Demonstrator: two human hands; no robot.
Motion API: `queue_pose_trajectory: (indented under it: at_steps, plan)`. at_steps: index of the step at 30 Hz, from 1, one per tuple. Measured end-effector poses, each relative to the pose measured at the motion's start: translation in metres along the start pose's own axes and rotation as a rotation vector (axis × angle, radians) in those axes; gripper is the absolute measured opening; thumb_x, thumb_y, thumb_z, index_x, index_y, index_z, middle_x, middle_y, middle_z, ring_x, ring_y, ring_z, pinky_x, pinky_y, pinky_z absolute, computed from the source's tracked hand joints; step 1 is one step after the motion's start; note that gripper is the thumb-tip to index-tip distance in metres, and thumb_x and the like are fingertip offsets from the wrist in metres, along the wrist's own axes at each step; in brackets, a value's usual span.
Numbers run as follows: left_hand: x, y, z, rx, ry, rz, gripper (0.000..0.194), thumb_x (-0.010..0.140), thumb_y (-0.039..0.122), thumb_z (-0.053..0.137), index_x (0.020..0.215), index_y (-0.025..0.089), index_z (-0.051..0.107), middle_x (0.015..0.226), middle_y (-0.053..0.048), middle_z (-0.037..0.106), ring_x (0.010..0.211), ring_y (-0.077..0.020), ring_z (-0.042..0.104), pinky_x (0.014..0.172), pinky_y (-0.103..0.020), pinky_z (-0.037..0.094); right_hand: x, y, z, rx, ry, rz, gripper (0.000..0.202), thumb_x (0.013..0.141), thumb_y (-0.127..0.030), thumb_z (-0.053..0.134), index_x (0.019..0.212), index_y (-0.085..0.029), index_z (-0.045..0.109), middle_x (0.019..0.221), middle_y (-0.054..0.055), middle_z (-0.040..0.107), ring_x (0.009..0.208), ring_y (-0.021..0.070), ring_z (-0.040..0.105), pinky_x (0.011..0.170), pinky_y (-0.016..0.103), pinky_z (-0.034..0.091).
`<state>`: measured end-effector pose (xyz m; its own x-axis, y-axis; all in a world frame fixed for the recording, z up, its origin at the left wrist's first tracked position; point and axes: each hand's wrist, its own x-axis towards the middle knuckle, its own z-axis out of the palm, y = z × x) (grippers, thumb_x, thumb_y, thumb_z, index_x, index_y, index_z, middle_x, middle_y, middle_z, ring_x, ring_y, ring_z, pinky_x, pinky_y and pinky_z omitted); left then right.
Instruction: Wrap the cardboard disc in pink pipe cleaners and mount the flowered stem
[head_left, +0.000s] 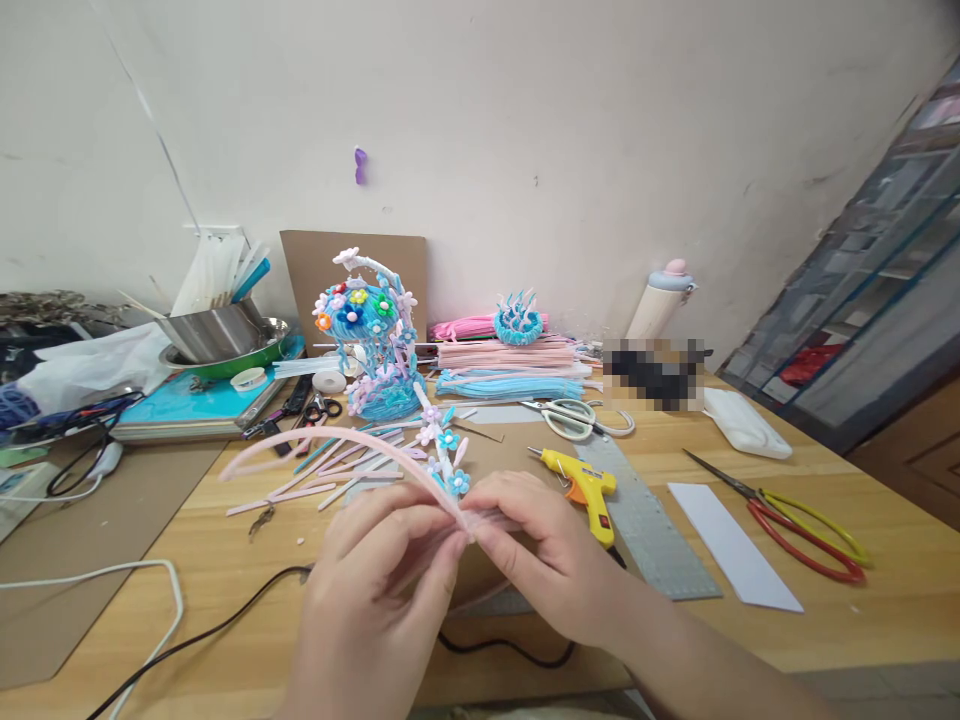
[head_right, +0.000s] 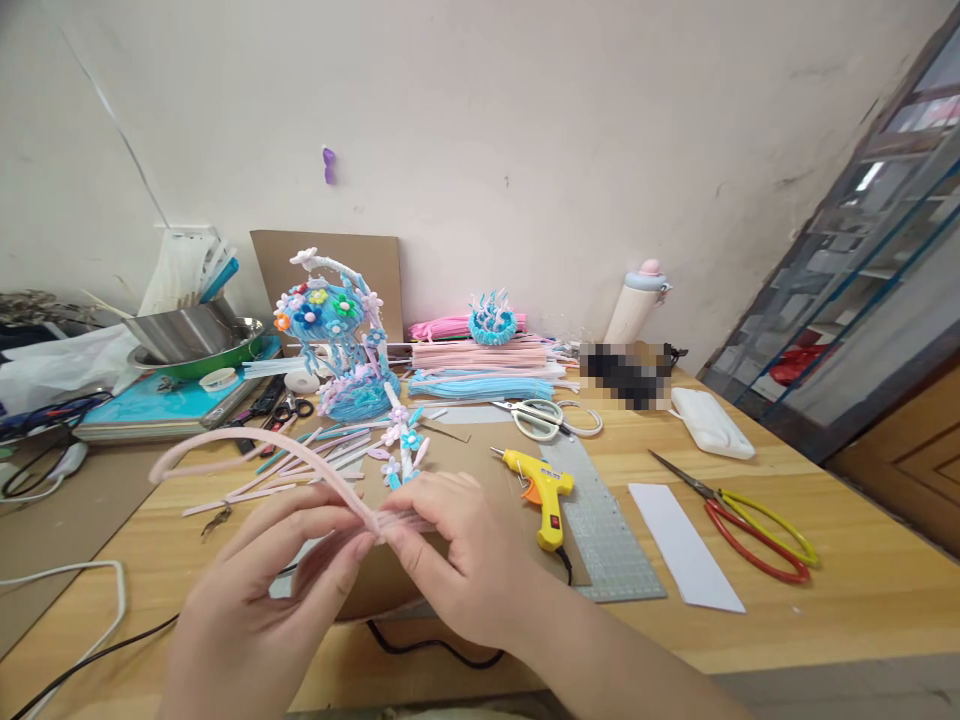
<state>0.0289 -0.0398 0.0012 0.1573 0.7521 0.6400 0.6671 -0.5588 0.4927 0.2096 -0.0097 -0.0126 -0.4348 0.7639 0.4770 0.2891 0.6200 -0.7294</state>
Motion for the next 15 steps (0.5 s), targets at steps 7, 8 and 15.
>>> queue_pose_trajectory:
  at_steps: [7,8,15]
  plan:
    - [0.000,0.003,0.006,-0.060,0.025,-0.062,0.009,0.084,0.016,0.060,0.082,0.023,0.066,0.091,-0.004,0.066,0.086,-0.0190,0.067,0.079,-0.037,0.058,-0.001,0.000,0.001,-0.008,-0.005,0.003,0.017,0.098,-0.028,0.047,0.104,-0.022,0.063,0.095,0.004,0.069,0.088,0.0185,0.061,0.079,0.033,0.042]
    - [-0.002,0.001,0.007,-0.040,0.033,-0.055,0.009,0.083,0.016,0.061,0.082,0.023,0.066,0.091,-0.004,0.066,0.087,-0.0199,0.067,0.080,-0.039,0.057,-0.001,0.000,0.001,-0.006,-0.007,0.006,0.017,0.098,-0.027,0.047,0.104,-0.022,0.063,0.095,0.003,0.069,0.089,0.0182,0.061,0.080,0.033,0.042]
    - [-0.009,-0.004,0.011,0.076,0.106,0.051,0.015,0.081,0.013,0.063,0.090,0.025,0.065,0.093,-0.003,0.066,0.090,-0.0201,0.063,0.081,-0.038,0.053,0.000,-0.001,0.001,-0.002,-0.005,0.005,0.016,0.098,-0.026,0.048,0.101,-0.022,0.063,0.093,0.002,0.069,0.088,0.0168,0.060,0.078,0.031,0.041]
